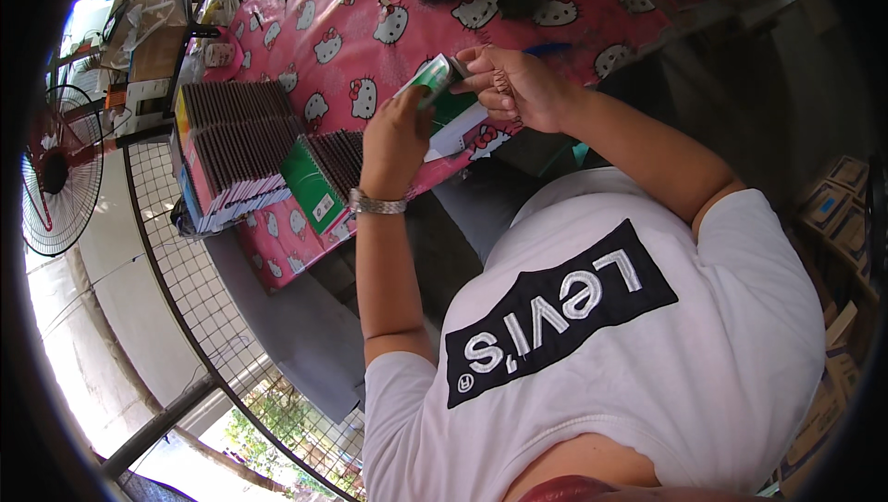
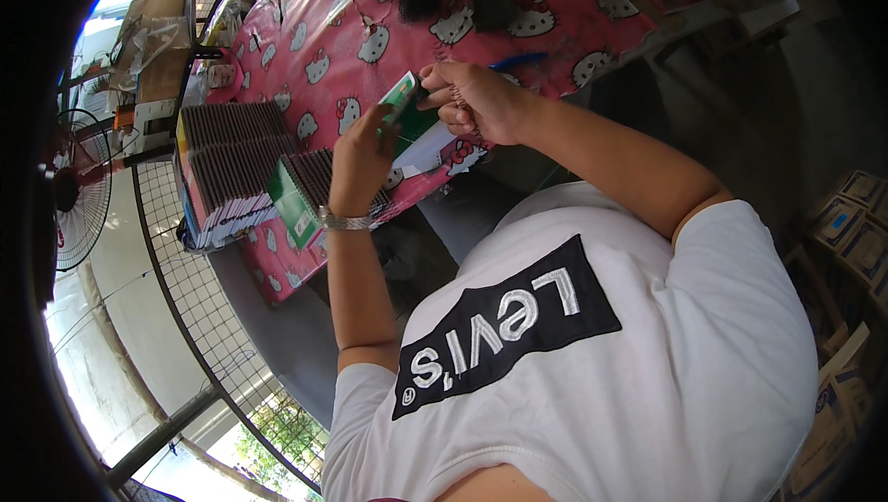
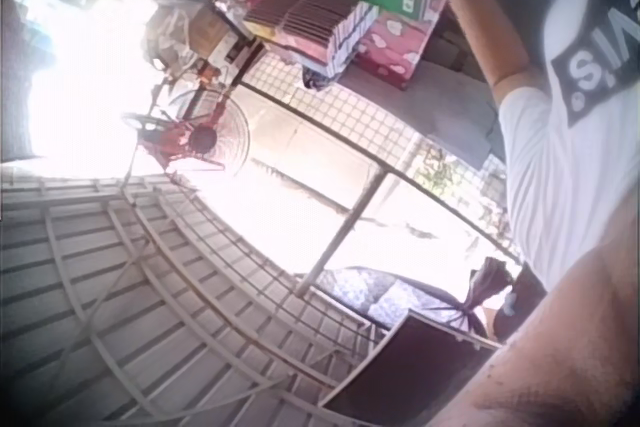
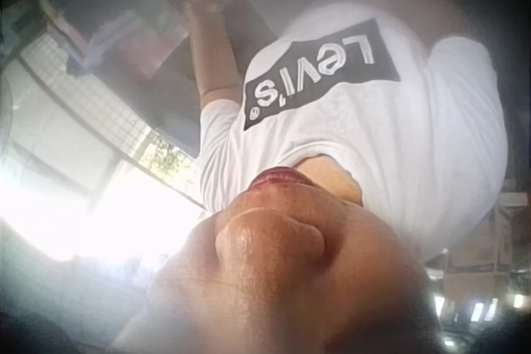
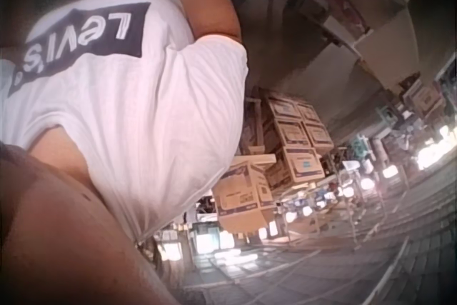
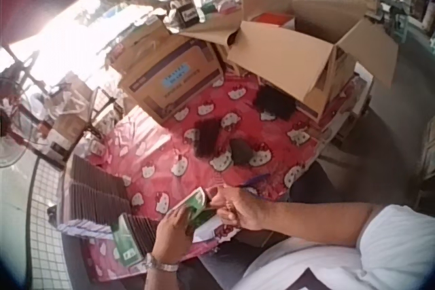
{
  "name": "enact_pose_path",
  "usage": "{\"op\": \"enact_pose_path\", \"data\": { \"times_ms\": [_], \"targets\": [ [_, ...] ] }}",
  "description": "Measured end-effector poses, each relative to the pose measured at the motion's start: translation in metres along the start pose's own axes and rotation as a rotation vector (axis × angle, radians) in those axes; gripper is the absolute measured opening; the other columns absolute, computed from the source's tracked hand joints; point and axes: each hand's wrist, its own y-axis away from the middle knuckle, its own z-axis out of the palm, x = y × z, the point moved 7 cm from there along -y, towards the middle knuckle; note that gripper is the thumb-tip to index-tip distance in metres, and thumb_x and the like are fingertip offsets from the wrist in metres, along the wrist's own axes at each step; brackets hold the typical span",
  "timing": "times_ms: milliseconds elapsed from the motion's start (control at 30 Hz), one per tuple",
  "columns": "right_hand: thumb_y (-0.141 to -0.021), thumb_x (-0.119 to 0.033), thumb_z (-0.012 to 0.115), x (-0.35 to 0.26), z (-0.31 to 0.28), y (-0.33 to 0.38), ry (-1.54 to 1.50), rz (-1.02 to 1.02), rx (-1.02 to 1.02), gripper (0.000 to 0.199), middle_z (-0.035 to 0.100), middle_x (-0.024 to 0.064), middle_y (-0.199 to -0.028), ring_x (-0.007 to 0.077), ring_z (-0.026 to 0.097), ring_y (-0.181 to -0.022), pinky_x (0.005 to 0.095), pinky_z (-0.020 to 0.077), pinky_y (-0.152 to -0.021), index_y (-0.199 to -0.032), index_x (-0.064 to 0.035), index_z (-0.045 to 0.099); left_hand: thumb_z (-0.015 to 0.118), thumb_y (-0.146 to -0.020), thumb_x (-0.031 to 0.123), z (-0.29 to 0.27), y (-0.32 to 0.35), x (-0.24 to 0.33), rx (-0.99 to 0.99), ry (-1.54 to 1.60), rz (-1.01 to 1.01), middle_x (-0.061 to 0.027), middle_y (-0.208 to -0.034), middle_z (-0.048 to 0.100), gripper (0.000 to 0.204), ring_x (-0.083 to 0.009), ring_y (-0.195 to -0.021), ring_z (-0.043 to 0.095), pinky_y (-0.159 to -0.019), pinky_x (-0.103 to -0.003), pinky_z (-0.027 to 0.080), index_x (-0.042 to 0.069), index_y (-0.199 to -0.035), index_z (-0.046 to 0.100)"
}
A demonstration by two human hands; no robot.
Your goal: The person assembles spiral notebooks by inserting a plastic spiral coil through the pre-punched holes of notebook covers and paper stacks, then uses a blue tool to bend the ends of the coil to secure it, and finally stacks the completed notebooks.
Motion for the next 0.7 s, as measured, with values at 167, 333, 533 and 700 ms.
{"op": "enact_pose_path", "data": {
  "times_ms": [167, 333, 533, 700],
  "targets": [
    [-0.094, -0.036, 0.053, -0.020, -0.006, 0.006, 0.600, -0.321, 0.134, 0.051, 0.058, 0.0243, -0.125, 0.0234, 0.059, -0.088, 0.0326, 0.0466, -0.080, -0.128, 0.0017, 0.045, 0.057, -0.088, 0.013, -0.039, -0.019, -0.001, -0.036, 0.013, -0.089, -0.0136, -0.093, 0.067, 0.019, -0.0360, -0.092, 0.063, -0.077, -0.047, 0.048, 0.007, -0.105, 0.060],
    [-0.100, -0.044, 0.050, 0.001, 0.029, 0.019, 1.127, -0.809, 0.087, 0.071, 0.066, 0.0177, -0.110, 0.0244, 0.064, -0.091, 0.0378, 0.0486, -0.089, -0.149, 0.0028, 0.030, 0.056, -0.086, 0.013, -0.012, -0.014, 0.018, 0.165, -0.209, -0.028, -0.0091, -0.099, 0.065, 0.016, -0.0295, -0.097, 0.062, -0.086, -0.044, 0.041, 0.009, -0.101, 0.058],
    [-0.102, -0.026, 0.052, -0.054, 0.019, 0.009, 1.127, -0.687, -0.055, 0.034, 0.069, 0.0102, -0.091, 0.0121, 0.063, -0.073, 0.0302, 0.0513, -0.072, -0.128, -0.0059, 0.061, 0.055, -0.089, 0.013, -0.018, -0.011, 0.031, 0.018, -0.190, 0.061, -0.0100, -0.108, 0.065, 0.025, -0.0299, -0.105, 0.059, -0.091, -0.045, 0.039, 0.008, -0.113, 0.061],
    [-0.086, 0.003, 0.063, -0.065, 0.029, 0.013, 1.433, -0.918, -0.235, 0.029, 0.061, 0.0051, -0.098, 0.0155, 0.064, -0.077, 0.0310, 0.0519, -0.070, -0.112, -0.0095, 0.070, 0.057, -0.088, 0.014, -0.015, -0.009, 0.031, 0.096, -0.160, 0.081, -0.0098, -0.106, 0.065, 0.023, -0.0303, -0.104, 0.058, -0.094, -0.044, 0.038, 0.008, -0.111, 0.061]
  ]
}}
